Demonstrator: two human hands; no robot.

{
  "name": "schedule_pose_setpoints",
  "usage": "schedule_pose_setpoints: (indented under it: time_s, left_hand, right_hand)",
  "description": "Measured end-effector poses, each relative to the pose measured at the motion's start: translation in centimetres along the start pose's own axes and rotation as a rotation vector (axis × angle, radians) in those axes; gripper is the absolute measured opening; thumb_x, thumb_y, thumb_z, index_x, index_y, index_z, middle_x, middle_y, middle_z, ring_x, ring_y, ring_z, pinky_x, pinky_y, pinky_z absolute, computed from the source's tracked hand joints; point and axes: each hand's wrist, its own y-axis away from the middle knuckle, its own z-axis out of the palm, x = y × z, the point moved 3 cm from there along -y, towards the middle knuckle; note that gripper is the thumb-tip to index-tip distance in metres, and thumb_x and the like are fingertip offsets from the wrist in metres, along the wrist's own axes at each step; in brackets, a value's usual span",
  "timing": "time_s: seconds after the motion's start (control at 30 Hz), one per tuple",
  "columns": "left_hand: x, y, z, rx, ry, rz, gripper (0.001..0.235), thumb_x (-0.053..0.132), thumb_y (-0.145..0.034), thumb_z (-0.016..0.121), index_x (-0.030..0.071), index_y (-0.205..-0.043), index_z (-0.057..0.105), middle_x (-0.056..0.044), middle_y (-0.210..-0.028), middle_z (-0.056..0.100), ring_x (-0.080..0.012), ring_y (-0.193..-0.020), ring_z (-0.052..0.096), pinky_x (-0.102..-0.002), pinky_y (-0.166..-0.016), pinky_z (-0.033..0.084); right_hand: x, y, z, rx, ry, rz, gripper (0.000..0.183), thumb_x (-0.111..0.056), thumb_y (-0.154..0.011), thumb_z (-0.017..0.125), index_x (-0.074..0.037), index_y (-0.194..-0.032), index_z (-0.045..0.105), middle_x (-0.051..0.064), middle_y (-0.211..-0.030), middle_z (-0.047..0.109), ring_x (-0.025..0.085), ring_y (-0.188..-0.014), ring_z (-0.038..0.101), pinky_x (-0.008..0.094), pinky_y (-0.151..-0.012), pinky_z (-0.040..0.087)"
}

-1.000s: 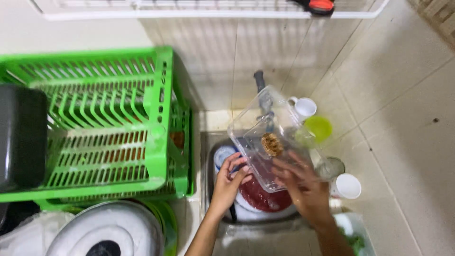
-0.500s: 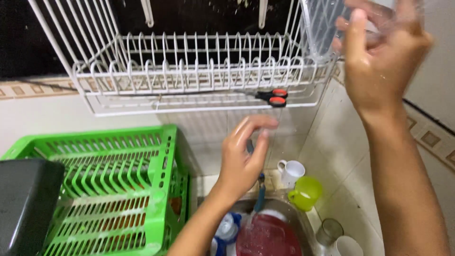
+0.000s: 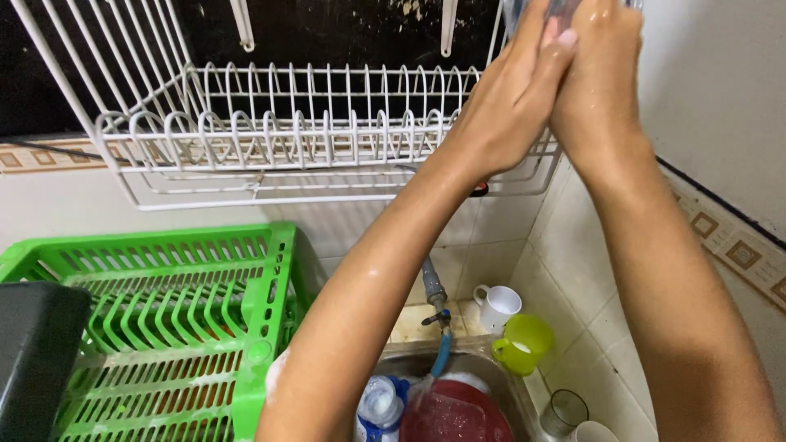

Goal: The person is washing dishes and kitchenware in a sink.

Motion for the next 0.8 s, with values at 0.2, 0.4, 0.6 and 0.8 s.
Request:
schedule_pose_setpoints:
  time_s: [0.2,0.4,0.6,0.8]
  left_hand:
    - [-0.6,0.7,0.2,-0.092,0.018,-0.123,0.08,0.066,-0.109,0.019,0.014,-0.17,0.024,-0.023,-0.14,0.068,-0.0393,-0.128,0.07,-0.047,-0.116,0.053]
    - [-2.0,0.6,0.6,-0.145,-0.084,-0.232,0.09,0.073,-0.1,0.007,0.015,-0.158,0.045,-0.021,-0.142,0.065,-0.0408,-0.13,0.063,-0.05,-0.115,0.045]
    - [2.9,12.3,-0.5,0.066,-0.113,-0.059,0.068,0.055,-0.121,0.014,0.007,-0.152,0.051,-0.014,-0.157,0.055,-0.0331,-0.149,0.043,-0.039,-0.131,0.027]
    - [0.0,44.2,0.2,0.028,-0.228,-0.294,0.013,0.012,-0.088,0.064,0.004,-0.087,0.074,-0.012,-0.094,0.072,-0.0308,-0.098,0.067,-0.046,-0.092,0.054]
  right_hand:
    - [1.3,0.8,0.3,-0.075,0.279,-0.049,0.011,0.001,-0.117,0.05,0.008,-0.124,0.055,0.015,-0.081,0.065,0.024,-0.073,0.072,0.034,-0.057,0.059]
    - [-1.5,4.4,-1.4,-0.155,0.319,0.173,0.062,0.004,-0.101,0.063,0.022,-0.148,0.027,0.028,-0.088,0.071,0.037,-0.079,0.076,0.046,-0.067,0.062]
    - [-8.2,21.5,-2.8,-0.148,0.269,0.137,0.029,-0.002,-0.108,0.068,0.003,-0.135,0.058,0.018,-0.106,0.073,0.021,-0.094,0.074,0.034,-0.082,0.063]
    - [4.5,55.2,7.7,-1.436,-0.093,0.977,0.066,-0.056,-0.091,0.055,-0.01,-0.138,0.058,0.02,-0.103,0.077,0.032,-0.099,0.075,0.041,-0.092,0.056]
